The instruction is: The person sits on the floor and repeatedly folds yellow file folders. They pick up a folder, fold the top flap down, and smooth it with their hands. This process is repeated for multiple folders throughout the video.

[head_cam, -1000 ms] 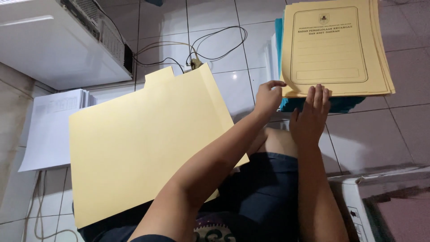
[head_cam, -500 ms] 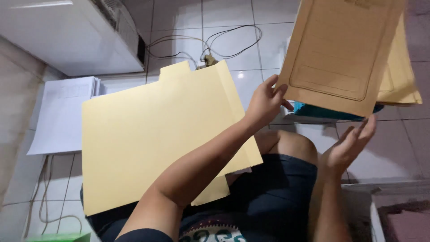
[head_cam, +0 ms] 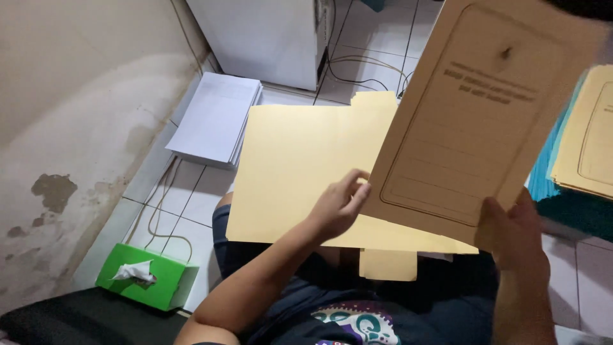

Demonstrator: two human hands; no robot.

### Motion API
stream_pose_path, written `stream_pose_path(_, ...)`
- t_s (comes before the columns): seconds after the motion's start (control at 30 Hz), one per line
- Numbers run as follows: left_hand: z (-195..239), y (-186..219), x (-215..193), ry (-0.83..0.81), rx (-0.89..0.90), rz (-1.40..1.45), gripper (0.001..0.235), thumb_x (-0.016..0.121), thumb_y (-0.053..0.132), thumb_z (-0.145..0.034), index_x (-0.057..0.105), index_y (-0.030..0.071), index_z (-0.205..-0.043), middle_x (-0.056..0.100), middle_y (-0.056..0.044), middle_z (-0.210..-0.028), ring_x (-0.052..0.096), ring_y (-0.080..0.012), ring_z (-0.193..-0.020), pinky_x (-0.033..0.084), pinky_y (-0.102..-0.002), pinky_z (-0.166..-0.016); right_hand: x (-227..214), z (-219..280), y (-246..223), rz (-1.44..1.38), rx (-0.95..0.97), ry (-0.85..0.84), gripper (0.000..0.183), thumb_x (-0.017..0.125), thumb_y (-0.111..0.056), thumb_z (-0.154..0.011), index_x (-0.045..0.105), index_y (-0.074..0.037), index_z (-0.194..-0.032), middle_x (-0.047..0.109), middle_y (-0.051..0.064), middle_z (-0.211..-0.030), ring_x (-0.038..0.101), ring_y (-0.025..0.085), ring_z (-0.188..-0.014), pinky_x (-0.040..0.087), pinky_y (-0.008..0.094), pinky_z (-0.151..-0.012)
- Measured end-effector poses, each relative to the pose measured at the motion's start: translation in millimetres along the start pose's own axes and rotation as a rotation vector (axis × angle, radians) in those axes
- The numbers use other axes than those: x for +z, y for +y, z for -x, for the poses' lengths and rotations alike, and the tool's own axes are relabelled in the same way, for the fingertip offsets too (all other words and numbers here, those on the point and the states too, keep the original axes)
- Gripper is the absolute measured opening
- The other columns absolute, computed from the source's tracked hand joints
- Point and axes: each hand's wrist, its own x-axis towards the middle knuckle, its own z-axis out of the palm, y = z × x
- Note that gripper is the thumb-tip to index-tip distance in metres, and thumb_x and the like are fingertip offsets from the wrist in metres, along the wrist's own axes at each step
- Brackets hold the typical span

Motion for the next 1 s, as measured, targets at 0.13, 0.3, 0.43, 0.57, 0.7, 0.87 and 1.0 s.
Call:
stream_pose_path(0.13, -44.8, -127.1, -29.0, 0.335, 0.283, -0.463, 0.036, 0.049, 0.025, -0.103, 0.054, 0.002, -0.129, 0.07, -0.013, -0.109, 0.067, -0.0334, -0.097, 0.05, -0.047, -0.083, 59.0, -123.6, 127.1, -0.306, -0.419, -0.296, 0.044, 0.055, -0.005, -0.099, 0.046, -0.003, -0.141, 0.061, 0.016, -0.13, 0.06, 0.025, -0.115, 0.049, 0.036, -0.101)
stream_pose_path(0.3, -50.2, -174.5, -31.5, 0.215, 0.317, -0.898, 0.051, 0.066, 0.028, -0.092, 0.058, 0.014, -0.139, 0.06, -0.009, -0.14, 0.052, -0.0295, -0.135, 0.041, -0.044, -0.109, 77.2, -170.5, 169.2, -0.193, -0.366, -0.394, 0.07, 0.052, 0.01, -0.099, 0.022, 0.004, -0.163, 0.053, 0.04, -0.129, 0.058, 0.05, -0.102, 0.052, 0.058, -0.08)
stream_pose_path(0.43, -46.5, -154.5, -38.3, 0.124, 0.22, -0.811, 0.051, 0.056, 0.039, -0.096, 0.058, 0.016, -0.141, 0.057, -0.011, -0.148, 0.046, -0.0341, -0.142, 0.034, -0.05, -0.116, 67.2, -139.1, 137.5, -0.194, -0.314, -0.415, 0.077, 0.047, 0.014, -0.099, 0.018, -0.007, -0.167, 0.054, 0.036, -0.127, 0.059, 0.049, -0.101, 0.053, 0.059, -0.078)
stream_pose_path(0.57, -42.4, -144.5, -43.1, 0.019, 0.128, -0.771, 0.069, 0.06, 0.06, -0.089, 0.055, 0.021, -0.145, 0.052, -0.005, -0.155, 0.037, -0.0311, -0.15, 0.024, -0.049, -0.123, 67.6, -132.8, 134.6, -0.222, -0.237, -0.416, 0.082, 0.049, 0.017, -0.095, 0.021, -0.013, -0.166, 0.048, 0.031, -0.146, 0.056, 0.048, -0.116, 0.052, 0.059, -0.088)
stream_pose_path(0.7, -42.7, -136.4, -48.5, -0.052, 0.08, -0.762, 0.09, 0.065, 0.072, -0.079, 0.049, 0.02, -0.151, 0.047, -0.003, -0.16, 0.032, -0.0292, -0.153, 0.02, -0.047, -0.127, 71.3, -131.5, 136.7, -0.268, -0.216, -0.393, 0.08, 0.049, 0.015, -0.097, 0.022, -0.015, -0.166, 0.05, 0.029, -0.144, 0.058, 0.047, -0.114, 0.054, 0.058, -0.086)
stream_pose_path(0.87, -44.1, -139.2, -48.1, -0.072, 0.072, -0.743, 0.091, 0.067, 0.073, -0.076, 0.05, 0.023, -0.151, 0.048, 0.0, -0.159, 0.029, -0.0292, -0.154, 0.018, -0.049, -0.127, 71.6, -116.8, 122.2, -0.227, -0.207, -0.398, 0.08, 0.049, 0.015, -0.097, 0.02, -0.013, -0.166, 0.052, 0.036, -0.139, 0.059, 0.054, -0.11, 0.054, 0.062, -0.081)
stream_pose_path(1.0, -45.5, -151.5, -46.6, -0.044, 0.095, -0.715, 0.09, 0.071, 0.071, -0.073, 0.052, 0.028, -0.15, 0.05, 0.005, -0.157, 0.031, -0.0282, -0.154, 0.019, -0.049, -0.127, 74.6, -126.5, 134.5, -0.207, -0.253, -0.396, 0.081, 0.051, 0.015, -0.097, 0.021, -0.012, -0.166, 0.053, 0.035, -0.138, 0.06, 0.051, -0.109, 0.055, 0.06, -0.079)
